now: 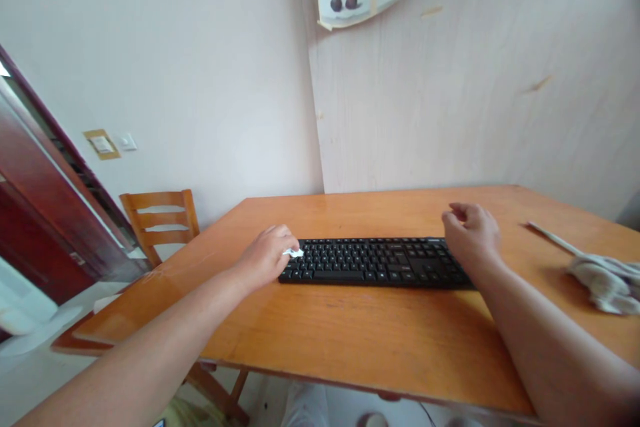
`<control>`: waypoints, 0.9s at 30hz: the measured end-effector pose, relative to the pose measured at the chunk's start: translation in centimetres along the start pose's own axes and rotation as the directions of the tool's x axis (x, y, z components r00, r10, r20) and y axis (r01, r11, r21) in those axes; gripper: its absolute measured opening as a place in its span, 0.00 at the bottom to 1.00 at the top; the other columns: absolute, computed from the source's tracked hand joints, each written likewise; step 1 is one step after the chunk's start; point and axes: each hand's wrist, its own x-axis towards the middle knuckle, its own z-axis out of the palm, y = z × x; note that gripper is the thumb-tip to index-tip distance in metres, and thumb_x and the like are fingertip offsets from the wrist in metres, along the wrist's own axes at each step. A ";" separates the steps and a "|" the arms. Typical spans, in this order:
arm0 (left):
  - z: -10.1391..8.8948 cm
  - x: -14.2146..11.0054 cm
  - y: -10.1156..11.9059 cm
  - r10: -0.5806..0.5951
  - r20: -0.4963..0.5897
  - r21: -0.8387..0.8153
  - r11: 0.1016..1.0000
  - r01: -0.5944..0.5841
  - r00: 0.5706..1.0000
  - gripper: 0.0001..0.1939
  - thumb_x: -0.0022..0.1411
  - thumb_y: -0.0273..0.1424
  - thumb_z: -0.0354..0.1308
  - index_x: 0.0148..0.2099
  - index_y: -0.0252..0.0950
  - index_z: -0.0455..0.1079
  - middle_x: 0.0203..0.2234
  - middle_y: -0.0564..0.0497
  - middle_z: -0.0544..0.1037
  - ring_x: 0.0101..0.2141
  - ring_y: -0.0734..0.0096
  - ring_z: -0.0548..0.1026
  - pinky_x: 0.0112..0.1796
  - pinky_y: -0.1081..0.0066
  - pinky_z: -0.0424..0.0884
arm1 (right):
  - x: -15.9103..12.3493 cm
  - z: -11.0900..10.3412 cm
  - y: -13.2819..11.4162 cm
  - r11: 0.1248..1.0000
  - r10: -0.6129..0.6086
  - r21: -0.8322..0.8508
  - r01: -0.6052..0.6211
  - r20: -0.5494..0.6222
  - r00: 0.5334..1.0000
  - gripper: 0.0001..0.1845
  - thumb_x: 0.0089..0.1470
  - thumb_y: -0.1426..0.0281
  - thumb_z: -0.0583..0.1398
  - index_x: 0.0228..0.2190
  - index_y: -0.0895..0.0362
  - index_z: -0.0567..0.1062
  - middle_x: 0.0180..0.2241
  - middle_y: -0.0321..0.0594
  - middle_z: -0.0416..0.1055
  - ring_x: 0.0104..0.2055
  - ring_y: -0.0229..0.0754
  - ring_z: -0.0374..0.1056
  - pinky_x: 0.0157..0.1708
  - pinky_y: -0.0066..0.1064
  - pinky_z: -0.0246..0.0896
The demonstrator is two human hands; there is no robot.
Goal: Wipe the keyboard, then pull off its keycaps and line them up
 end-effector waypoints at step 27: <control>7.0 11.8 14.0 0.394 0.046 -0.177 0.907 -0.381 0.918 0.13 0.56 0.19 0.52 0.37 0.39 0.74 0.36 0.47 0.70 0.40 0.64 0.67 0.43 0.64 0.66 | -0.6 0.2 -1.7 0.989 0.014 0.151 -0.007 -0.041 0.999 0.15 0.51 0.65 0.54 0.39 0.56 0.74 0.38 0.48 0.72 0.42 0.51 0.64 0.45 0.44 0.57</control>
